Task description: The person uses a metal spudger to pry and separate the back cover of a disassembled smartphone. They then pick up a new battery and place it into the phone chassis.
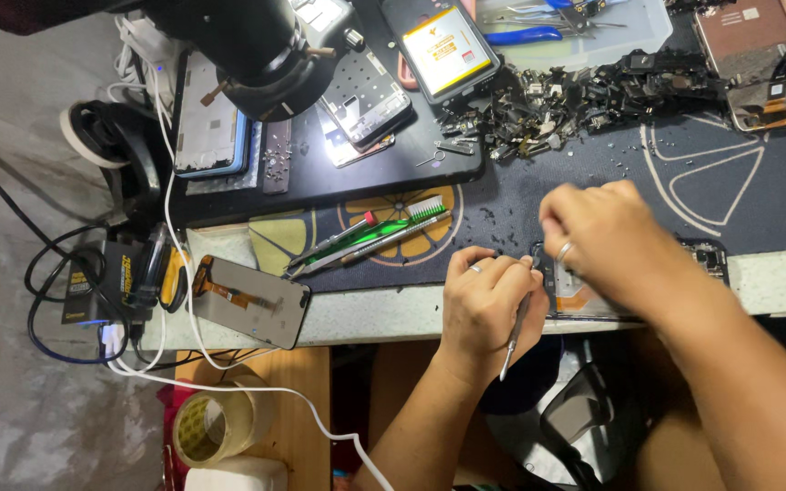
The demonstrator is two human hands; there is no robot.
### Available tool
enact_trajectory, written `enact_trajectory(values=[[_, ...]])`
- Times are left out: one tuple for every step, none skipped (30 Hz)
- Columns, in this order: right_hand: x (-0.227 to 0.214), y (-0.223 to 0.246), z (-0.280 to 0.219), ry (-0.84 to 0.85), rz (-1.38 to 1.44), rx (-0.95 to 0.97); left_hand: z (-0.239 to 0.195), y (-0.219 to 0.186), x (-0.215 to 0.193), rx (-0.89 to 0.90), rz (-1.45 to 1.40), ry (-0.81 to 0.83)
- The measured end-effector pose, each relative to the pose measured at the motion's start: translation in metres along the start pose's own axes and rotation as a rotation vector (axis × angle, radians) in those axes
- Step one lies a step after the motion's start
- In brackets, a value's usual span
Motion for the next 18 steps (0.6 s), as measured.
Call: enact_trajectory(values=[[0.000,-0.011,-0.001,0.048,0.122,0.154,0.000,0.000,0.000,-0.001,0.004,-0.001],[-0.002,-0.023,-0.005,0.098,0.243,0.308,0.000,-0.001,0.000,-0.001,0.007,-0.002],[-0.001,-0.031,-0.010,0.149,0.365,0.460,0.000,-0.001,-0.001,-0.002,0.011,-0.004],[-0.007,-0.028,-0.009,0.116,0.416,0.422,0.000,-0.002,-0.001,0.003,0.009,-0.005],[-0.014,-0.024,-0.009,0.084,0.467,0.383,0.001,-0.002,-0.001,0.007,0.008,-0.007],[-0.018,-0.021,-0.010,0.054,0.521,0.348,0.000,-0.002,-0.001,0.009,0.006,-0.005],[-0.014,-0.020,-0.009,0.078,0.530,0.381,0.000,-0.003,-0.002,0.011,0.015,-0.009],[-0.009,-0.018,-0.010,0.097,0.538,0.420,-0.001,-0.003,-0.002,0.016,0.019,-0.009],[-0.004,-0.018,-0.011,0.116,0.546,0.459,-0.001,-0.004,-0.001,0.022,0.023,-0.009],[0.002,-0.014,-0.011,0.130,0.540,0.464,-0.001,-0.003,0.000,0.015,0.022,-0.002],[0.009,-0.011,-0.009,0.145,0.533,0.469,-0.001,-0.004,0.001,0.008,0.020,0.006],[0.015,-0.008,-0.008,0.159,0.527,0.469,0.000,-0.003,0.002,0.003,0.022,0.010],[0.011,0.000,-0.004,0.107,0.458,0.345,0.000,-0.004,0.003,-0.002,0.020,0.019],[0.008,0.010,-0.001,0.061,0.388,0.216,0.001,-0.004,0.003,-0.012,0.023,0.024],[0.005,0.019,0.001,0.016,0.318,0.087,0.001,-0.003,0.002,-0.021,0.026,0.029],[0.003,0.019,0.000,-0.011,0.331,0.065,0.001,-0.004,0.001,-0.021,0.021,0.029],[-0.001,0.019,0.000,-0.038,0.345,0.042,0.001,-0.004,0.001,-0.022,0.016,0.028],[-0.004,0.019,-0.001,-0.062,0.358,0.022,0.001,-0.004,0.000,-0.023,0.010,0.027]])
Point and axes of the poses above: each hand's wrist, its own z-axis towards the middle knuckle, its own x-axis out of the palm, y = z × x, the point moved 7 cm from there along z, towards the middle knuckle, and after that the axes turned 3 degrees about y, right-handed, at the moved point
